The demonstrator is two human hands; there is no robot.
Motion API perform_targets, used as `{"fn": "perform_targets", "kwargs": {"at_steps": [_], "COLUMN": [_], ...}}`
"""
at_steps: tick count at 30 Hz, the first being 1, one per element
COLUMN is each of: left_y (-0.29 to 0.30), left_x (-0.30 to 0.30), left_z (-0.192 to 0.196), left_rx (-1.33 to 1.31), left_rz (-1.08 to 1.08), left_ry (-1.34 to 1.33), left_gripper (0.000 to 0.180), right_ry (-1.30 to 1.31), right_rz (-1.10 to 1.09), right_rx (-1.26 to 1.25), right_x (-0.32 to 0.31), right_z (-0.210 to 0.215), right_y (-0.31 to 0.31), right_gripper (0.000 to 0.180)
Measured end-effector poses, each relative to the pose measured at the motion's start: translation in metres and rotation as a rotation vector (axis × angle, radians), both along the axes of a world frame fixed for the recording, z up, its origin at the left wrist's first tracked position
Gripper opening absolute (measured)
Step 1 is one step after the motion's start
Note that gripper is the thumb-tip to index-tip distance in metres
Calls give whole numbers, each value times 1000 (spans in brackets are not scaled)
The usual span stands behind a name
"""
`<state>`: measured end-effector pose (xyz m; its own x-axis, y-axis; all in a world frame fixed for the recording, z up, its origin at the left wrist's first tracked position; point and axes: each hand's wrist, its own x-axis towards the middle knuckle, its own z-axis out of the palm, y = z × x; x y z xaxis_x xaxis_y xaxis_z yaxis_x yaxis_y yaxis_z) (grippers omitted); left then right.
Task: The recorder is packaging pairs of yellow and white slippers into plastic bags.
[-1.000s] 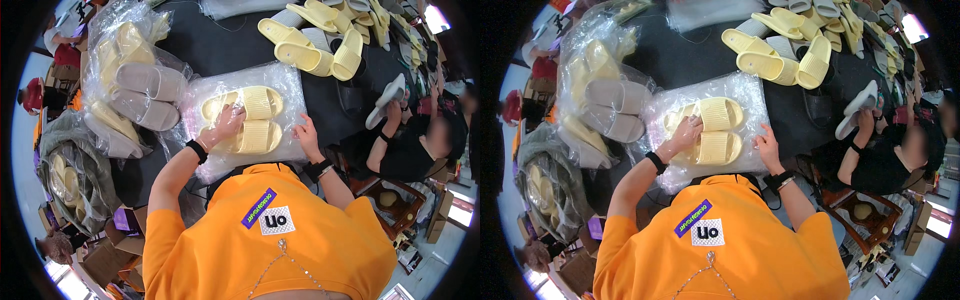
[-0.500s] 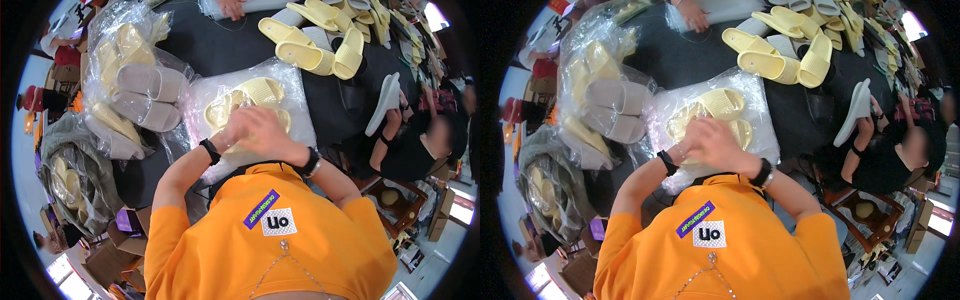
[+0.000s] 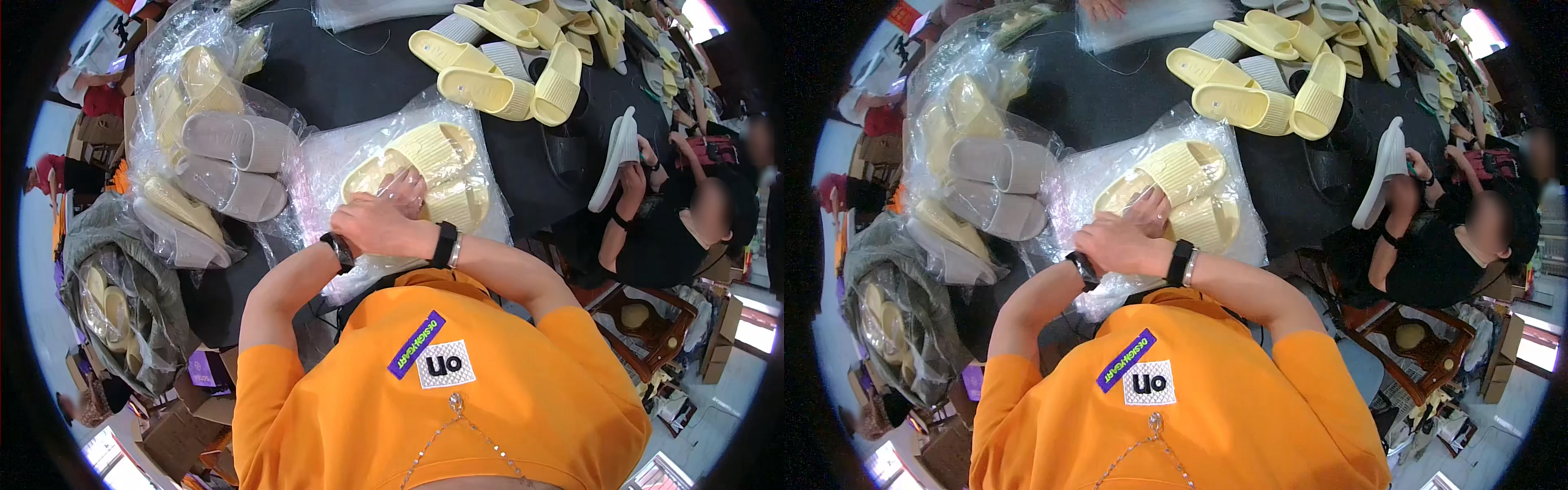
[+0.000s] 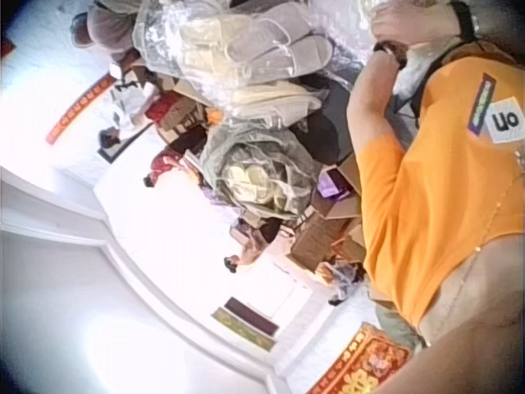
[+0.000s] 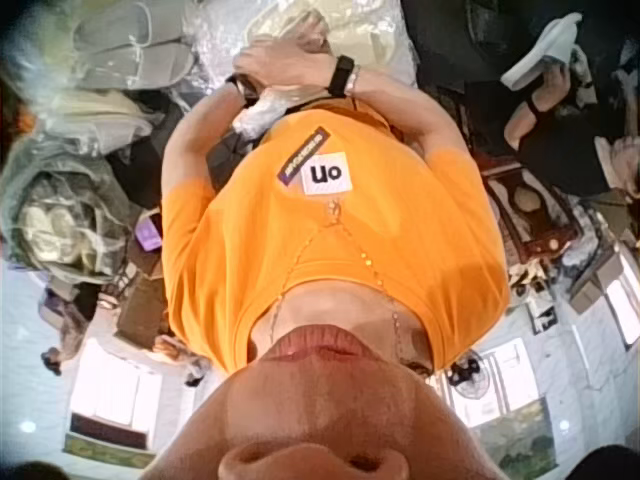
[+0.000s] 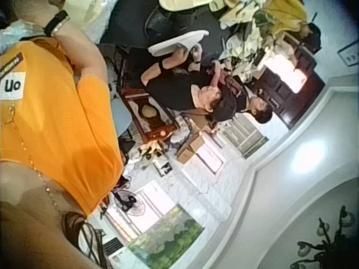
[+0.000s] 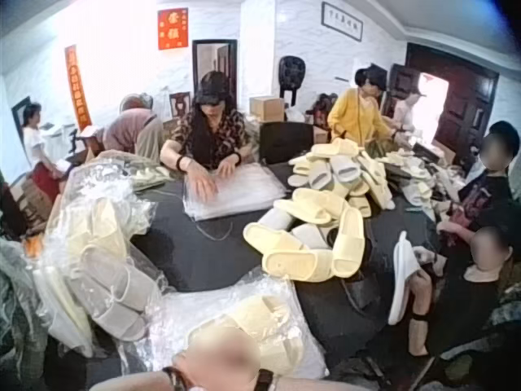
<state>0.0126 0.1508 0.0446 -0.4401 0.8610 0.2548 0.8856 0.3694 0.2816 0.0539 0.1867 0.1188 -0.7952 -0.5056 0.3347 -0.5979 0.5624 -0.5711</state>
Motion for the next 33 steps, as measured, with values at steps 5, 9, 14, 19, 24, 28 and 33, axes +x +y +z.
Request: {"fn": "perform_targets", "kwargs": {"at_steps": [5, 9, 14, 19, 24, 28, 33], "left_y": [10, -5, -13, -3, -3, -6, -4], "left_x": [-5, -15, -18, -21, -42, -47, -38], "left_z": [5, 10, 9, 2, -20, -14, 9], "left_rx": [40, -37, -60, 29, 11, 6, -32], "left_rz": [152, 221, 319, 225, 343, 327, 182], "left_ry": [-31, -47, -97, -64, 28, -69, -112], "left_gripper": [31, 24, 22, 20, 19, 19, 24], "right_ry": [-108, 176, -27, -707, -600, -491, -688], "right_rz": [0, -272, -1123, -1115, -1098, -1089, -1039], "right_rx": [-182, -206, -52, -800, -677, -541, -479], "right_x": [-4, 19, 68, 79, 89, 76, 62], "right_z": [17, 11, -35, -67, -84, -88, -68], "right_y": [4, 59, 156, 173, 186, 195, 186], "right_gripper": [16, 30, 36, 31, 27, 29, 36]}}
